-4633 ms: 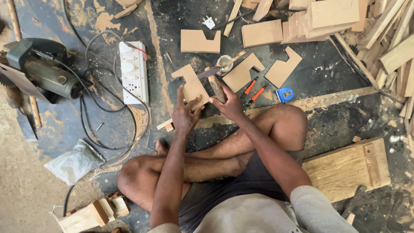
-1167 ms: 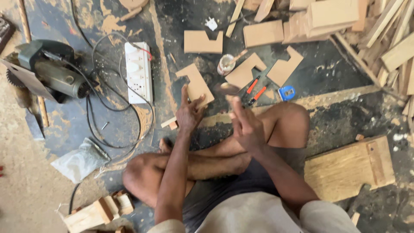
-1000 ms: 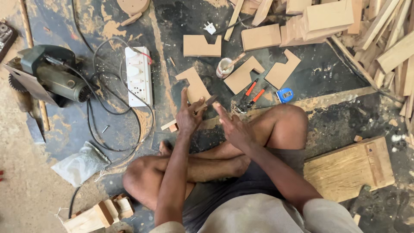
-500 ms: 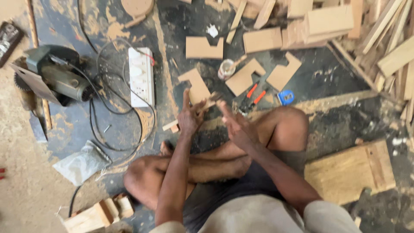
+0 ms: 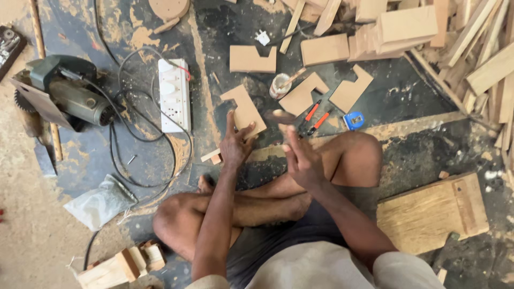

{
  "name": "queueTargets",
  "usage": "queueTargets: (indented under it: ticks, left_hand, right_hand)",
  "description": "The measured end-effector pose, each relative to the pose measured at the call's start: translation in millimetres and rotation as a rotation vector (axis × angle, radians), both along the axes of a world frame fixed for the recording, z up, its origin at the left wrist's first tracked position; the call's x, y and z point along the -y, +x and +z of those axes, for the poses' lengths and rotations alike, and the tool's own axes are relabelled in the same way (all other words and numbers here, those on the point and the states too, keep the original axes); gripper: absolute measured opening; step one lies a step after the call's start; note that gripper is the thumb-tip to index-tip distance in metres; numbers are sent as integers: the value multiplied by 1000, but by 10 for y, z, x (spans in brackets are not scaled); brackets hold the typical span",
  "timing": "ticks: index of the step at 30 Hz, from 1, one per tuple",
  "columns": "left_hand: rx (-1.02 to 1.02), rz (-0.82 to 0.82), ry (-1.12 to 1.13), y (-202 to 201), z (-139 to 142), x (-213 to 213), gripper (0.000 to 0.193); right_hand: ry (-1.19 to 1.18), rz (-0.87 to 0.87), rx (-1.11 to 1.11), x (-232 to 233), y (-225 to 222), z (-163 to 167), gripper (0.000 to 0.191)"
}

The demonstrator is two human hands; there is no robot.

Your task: The person sits on the floor of a woodworking shop and hammers nails into small cut wooden pieces, using a hammer and pliers. They apply glue from a jar onto a wooden piece with a stick, then press pieces together and hammer nails to fasten them.

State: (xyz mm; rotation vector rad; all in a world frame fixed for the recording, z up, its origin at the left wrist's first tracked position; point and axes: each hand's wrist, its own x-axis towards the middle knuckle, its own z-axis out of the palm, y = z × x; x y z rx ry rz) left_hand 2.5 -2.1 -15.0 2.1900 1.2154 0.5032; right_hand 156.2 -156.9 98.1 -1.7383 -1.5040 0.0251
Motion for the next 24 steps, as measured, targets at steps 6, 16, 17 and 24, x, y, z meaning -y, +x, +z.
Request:
queueTargets:
  ticks: [6,16,17,24]
  left_hand:
    - [33,-1,52,29,25,-21,41]
    - [25,0,92,7,-9,4,44]
    - [32,4,88,23,-8,-6,44]
    - [-21,6,-46,3,40,-5,45]
  right_hand:
    - [-747,39,146,-79,-49,-90,62]
    - [-309,24,94,-116,6,62,54]
    - [-658,31,63,-155,16,53,56]
    - [147,-23,46,-6,44,-45,59]
